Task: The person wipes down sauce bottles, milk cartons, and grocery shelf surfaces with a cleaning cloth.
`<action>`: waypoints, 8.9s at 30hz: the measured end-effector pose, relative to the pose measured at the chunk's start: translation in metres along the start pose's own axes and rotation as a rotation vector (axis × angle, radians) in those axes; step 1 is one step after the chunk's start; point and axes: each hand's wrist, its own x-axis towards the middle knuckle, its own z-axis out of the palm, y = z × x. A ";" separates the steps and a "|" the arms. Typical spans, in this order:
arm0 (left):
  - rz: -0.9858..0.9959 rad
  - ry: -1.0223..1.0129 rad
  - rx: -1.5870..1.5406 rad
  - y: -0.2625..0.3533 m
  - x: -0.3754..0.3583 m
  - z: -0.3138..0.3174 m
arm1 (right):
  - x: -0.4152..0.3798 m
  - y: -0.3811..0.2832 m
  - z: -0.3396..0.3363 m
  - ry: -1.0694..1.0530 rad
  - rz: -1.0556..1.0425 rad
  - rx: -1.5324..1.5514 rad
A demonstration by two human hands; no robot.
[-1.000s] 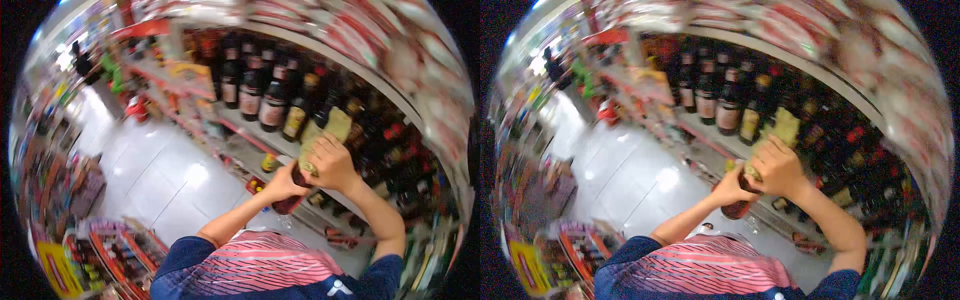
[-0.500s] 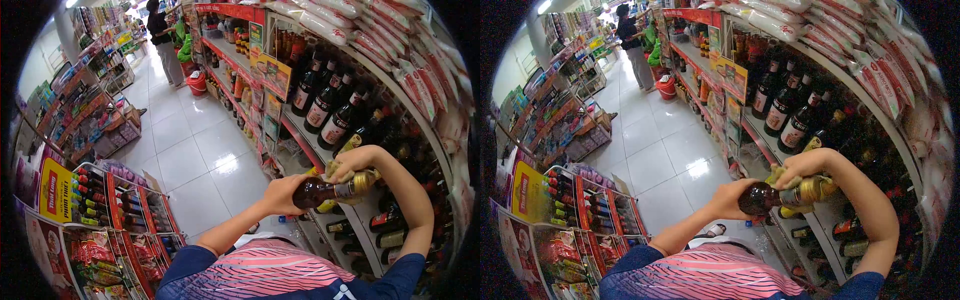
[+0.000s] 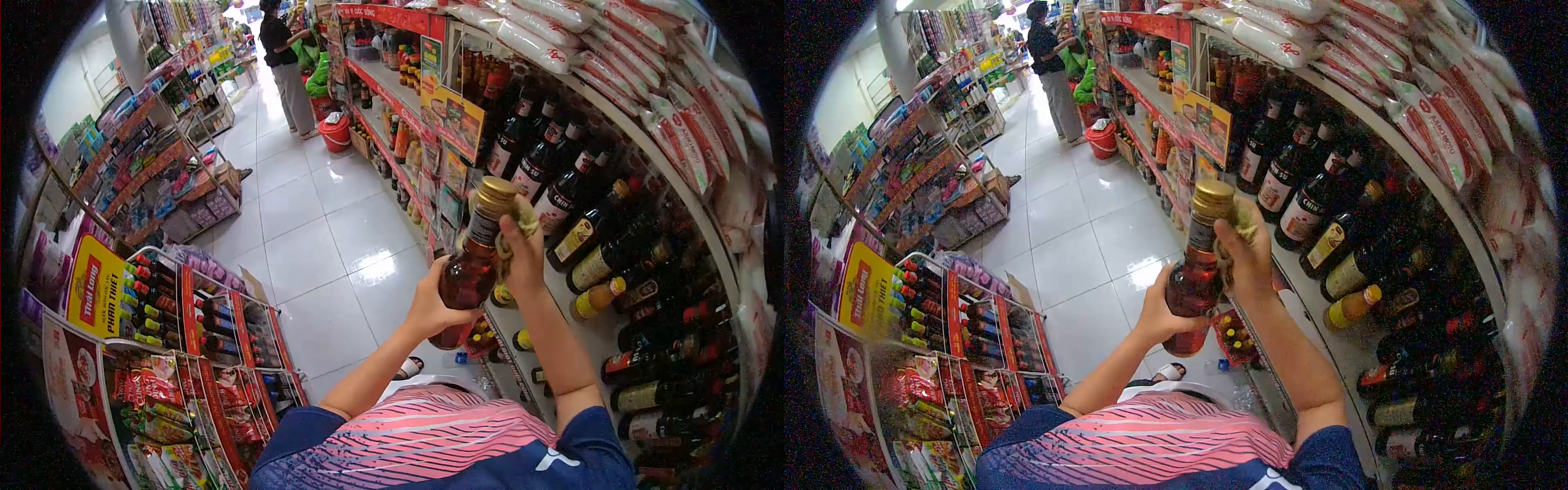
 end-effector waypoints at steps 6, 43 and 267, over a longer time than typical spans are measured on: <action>-0.159 -0.443 -0.614 -0.042 -0.009 0.002 | -0.002 0.014 0.005 -0.446 0.174 0.599; 0.382 0.101 0.013 0.032 0.050 0.092 | -0.017 -0.054 -0.046 0.235 -0.372 -0.497; 0.908 -1.238 -0.925 0.364 -0.851 0.961 | -1.191 -0.629 -0.303 2.068 -0.368 -1.815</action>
